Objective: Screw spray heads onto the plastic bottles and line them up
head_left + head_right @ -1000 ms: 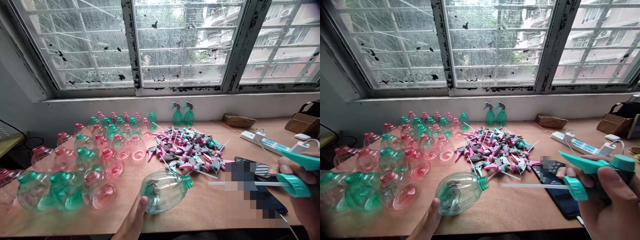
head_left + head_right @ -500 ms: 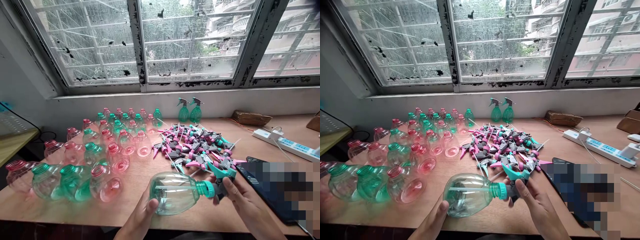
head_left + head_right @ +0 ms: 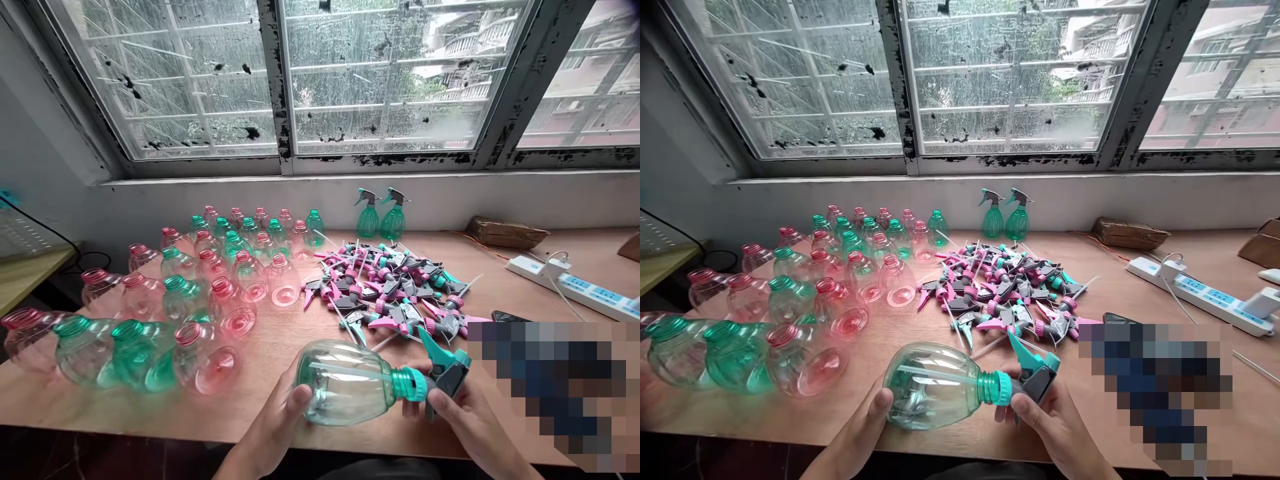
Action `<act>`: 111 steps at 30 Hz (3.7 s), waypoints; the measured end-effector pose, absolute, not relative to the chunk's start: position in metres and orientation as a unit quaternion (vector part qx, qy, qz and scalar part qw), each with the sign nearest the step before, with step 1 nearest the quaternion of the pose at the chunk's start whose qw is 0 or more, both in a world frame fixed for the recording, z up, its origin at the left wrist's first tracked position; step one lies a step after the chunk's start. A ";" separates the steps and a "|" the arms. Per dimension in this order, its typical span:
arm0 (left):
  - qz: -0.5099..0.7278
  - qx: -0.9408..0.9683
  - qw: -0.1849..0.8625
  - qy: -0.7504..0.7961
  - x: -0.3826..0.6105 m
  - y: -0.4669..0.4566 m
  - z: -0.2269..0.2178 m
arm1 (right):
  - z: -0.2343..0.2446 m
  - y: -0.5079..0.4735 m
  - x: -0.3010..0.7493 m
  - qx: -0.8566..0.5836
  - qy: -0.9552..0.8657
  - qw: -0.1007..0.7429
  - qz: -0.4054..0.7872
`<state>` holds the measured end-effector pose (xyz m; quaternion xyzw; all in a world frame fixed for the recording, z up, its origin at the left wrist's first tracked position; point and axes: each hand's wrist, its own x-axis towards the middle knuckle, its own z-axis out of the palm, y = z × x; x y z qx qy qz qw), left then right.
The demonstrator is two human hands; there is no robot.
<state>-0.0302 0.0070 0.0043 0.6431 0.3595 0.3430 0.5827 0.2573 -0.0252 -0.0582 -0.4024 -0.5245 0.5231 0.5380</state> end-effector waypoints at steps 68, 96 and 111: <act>0.297 0.644 0.607 0.358 -0.035 0.007 -0.021 | -0.044 -0.027 0.236 -0.436 -0.433 0.555 0.561; 0.272 0.661 0.600 0.360 -0.038 0.006 -0.025 | -0.037 -0.029 0.238 -0.456 -0.451 0.544 0.541; 0.281 0.624 0.629 0.368 -0.038 0.004 -0.024 | -0.042 -0.030 0.241 -0.446 -0.455 0.550 0.541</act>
